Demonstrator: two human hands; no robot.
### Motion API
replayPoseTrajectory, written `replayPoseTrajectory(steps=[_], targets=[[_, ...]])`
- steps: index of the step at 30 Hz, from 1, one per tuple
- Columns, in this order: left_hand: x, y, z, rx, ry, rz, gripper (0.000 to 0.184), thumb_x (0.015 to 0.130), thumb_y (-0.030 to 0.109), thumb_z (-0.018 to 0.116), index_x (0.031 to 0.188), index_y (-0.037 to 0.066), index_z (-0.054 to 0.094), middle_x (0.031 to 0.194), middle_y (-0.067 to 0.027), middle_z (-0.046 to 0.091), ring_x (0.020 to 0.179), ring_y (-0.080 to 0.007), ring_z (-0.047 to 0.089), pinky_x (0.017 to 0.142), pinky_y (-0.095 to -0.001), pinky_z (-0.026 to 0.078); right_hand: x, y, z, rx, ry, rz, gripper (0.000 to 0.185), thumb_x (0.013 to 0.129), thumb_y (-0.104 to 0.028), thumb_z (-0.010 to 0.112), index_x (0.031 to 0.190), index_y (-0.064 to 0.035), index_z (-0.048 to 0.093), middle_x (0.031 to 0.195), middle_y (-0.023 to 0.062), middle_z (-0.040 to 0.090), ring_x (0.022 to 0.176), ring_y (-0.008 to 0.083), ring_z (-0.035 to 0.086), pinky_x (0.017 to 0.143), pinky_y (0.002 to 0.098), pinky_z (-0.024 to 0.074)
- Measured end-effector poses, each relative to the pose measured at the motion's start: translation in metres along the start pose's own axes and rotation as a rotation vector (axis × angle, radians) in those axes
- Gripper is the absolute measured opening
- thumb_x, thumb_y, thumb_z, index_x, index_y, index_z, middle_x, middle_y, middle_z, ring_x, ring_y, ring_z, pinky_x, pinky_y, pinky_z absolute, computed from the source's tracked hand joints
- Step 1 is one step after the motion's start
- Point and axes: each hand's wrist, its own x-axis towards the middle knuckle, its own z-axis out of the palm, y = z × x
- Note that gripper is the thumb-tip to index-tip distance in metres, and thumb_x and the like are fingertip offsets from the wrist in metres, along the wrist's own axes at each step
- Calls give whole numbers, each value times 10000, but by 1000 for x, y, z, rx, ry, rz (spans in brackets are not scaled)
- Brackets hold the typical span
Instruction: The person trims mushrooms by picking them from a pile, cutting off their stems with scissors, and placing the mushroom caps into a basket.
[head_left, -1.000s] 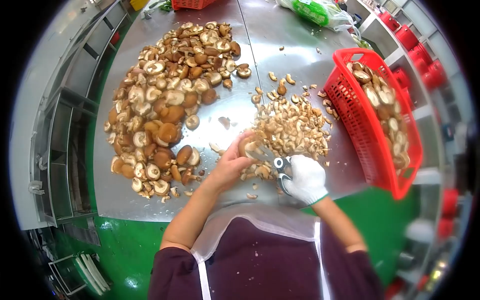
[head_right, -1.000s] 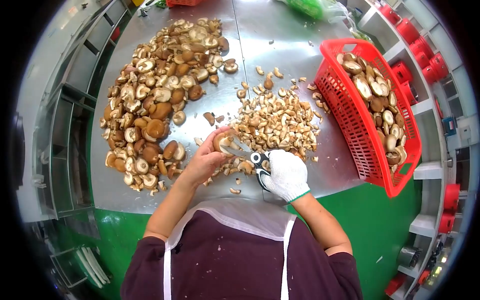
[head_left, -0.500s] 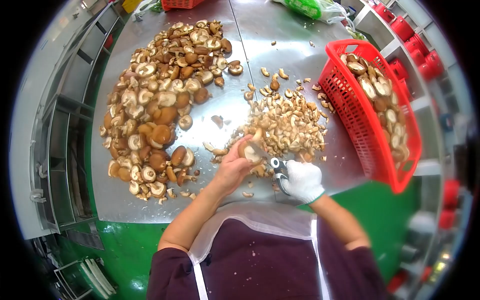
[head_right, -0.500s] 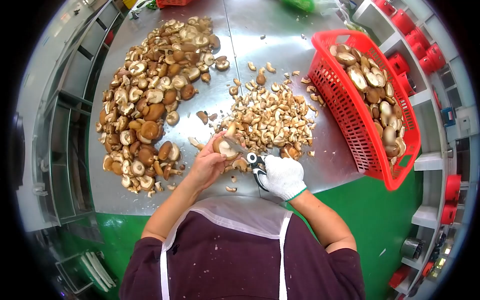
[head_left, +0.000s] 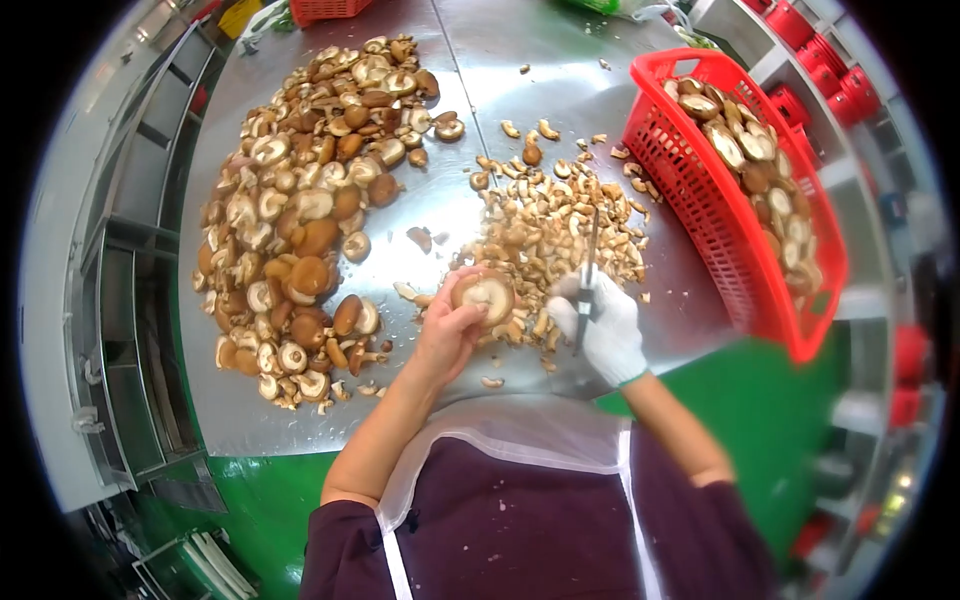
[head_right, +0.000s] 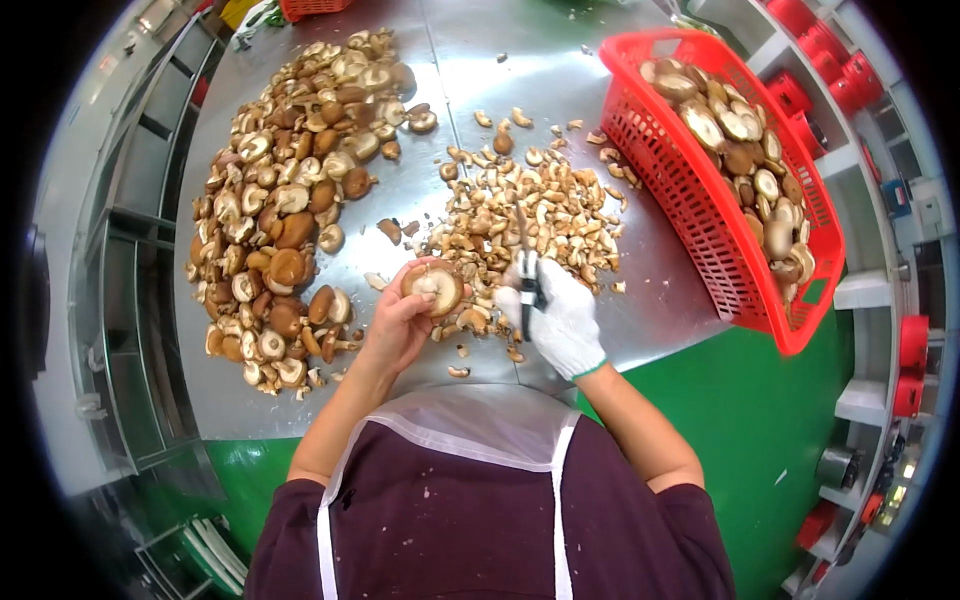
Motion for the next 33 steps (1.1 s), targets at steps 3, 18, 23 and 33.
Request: replayPoseTrajectory(steps=[3, 18, 23, 33], targets=[[-2, -4, 8, 80, 21, -23, 474, 820, -43, 506, 1279, 33, 419, 1188, -132, 549, 1110, -267, 586, 957, -356, 500, 8, -1, 13, -76, -30, -83, 249, 811, -97, 756, 1011, -30, 624, 902, 63, 677, 780, 104, 630, 696, 258, 524], [-2, -7, 8, -46, -76, -13, 764, 597, -51, 463, 1344, 26, 322, 1253, -191, 518, 1230, -341, 518, 1064, -422, 419, 36, 23, -25, -808, 342, -414, 277, 689, -132, 759, 923, -101, 613, 794, 96, 639, 722, 290, 631, 661, 406, 514], [-2, -14, 17, 44, -31, -14, 812, 606, -46, 452, 1390, 37, 259, 1330, -145, 433, 1267, -269, 452, 1080, -372, 366, 9, 2, 6, -467, 136, -250, 252, 684, -132, 751, 893, -93, 617, 750, 110, 633, 707, 302, 642, 647, 388, 516], [-4, -23, 29, 364, -144, 86, 858, 661, -44, 517, 1447, 73, 195, 1377, -84, 389, 1296, -216, 383, 1100, -329, 276, 9, 0, 33, -591, 94, -389, 235, 713, -155, 736, 912, -86, 632, 754, 120, 647, 681, 323, 645, 605, 391, 512]])
